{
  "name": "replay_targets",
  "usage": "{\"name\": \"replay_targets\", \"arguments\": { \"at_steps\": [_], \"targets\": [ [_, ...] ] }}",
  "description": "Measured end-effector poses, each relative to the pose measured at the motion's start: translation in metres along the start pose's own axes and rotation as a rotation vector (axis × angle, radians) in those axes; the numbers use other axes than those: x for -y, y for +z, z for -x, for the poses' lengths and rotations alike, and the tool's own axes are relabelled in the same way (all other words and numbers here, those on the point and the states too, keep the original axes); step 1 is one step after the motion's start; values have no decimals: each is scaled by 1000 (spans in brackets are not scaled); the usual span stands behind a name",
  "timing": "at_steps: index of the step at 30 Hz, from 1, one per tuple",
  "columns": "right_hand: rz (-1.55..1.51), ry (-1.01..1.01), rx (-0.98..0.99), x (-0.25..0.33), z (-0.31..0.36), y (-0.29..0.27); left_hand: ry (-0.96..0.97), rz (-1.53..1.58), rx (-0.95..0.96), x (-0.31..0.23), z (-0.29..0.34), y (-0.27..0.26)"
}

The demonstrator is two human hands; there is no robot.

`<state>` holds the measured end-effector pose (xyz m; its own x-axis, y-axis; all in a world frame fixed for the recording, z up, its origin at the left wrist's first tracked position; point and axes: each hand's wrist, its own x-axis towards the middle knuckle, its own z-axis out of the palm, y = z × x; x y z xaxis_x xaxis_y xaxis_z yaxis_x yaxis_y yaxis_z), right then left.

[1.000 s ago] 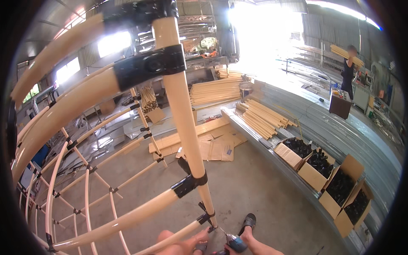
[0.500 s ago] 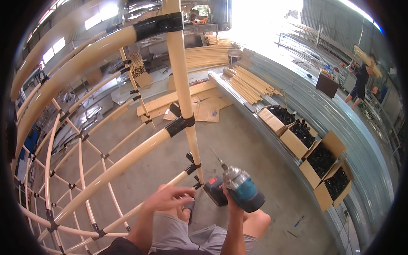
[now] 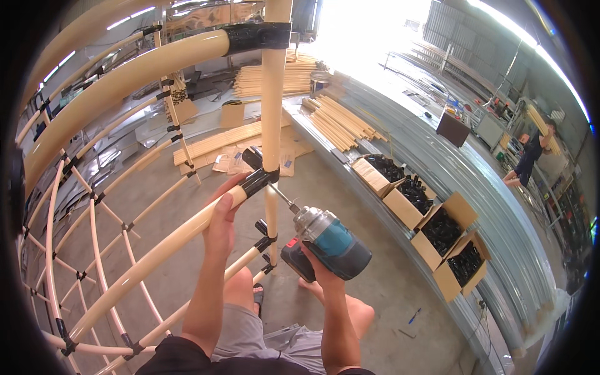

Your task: The person assembles a framework made of light-colored poles by inserting them into black plastic connectors and securing them using a power drill.

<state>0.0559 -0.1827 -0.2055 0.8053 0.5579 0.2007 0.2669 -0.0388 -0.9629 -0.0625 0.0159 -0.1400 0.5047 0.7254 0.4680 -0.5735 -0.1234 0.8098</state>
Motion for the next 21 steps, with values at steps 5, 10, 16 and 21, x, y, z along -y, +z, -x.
{"name": "replay_targets", "arguments": {
  "at_steps": [5,10,16,21],
  "targets": [
    [-121,-145,-68,10,-7,6,38,-70,40,2,-1,1],
    [-211,-66,103,13,-24,-12,11,-121,89,1,-1,-8],
    [530,-650,-36,18,-43,-30,-30,-86,29,-2,3,-2],
    [277,-163,142,8,-35,-33,-22,-54,41,-6,3,2]
  ]
}}
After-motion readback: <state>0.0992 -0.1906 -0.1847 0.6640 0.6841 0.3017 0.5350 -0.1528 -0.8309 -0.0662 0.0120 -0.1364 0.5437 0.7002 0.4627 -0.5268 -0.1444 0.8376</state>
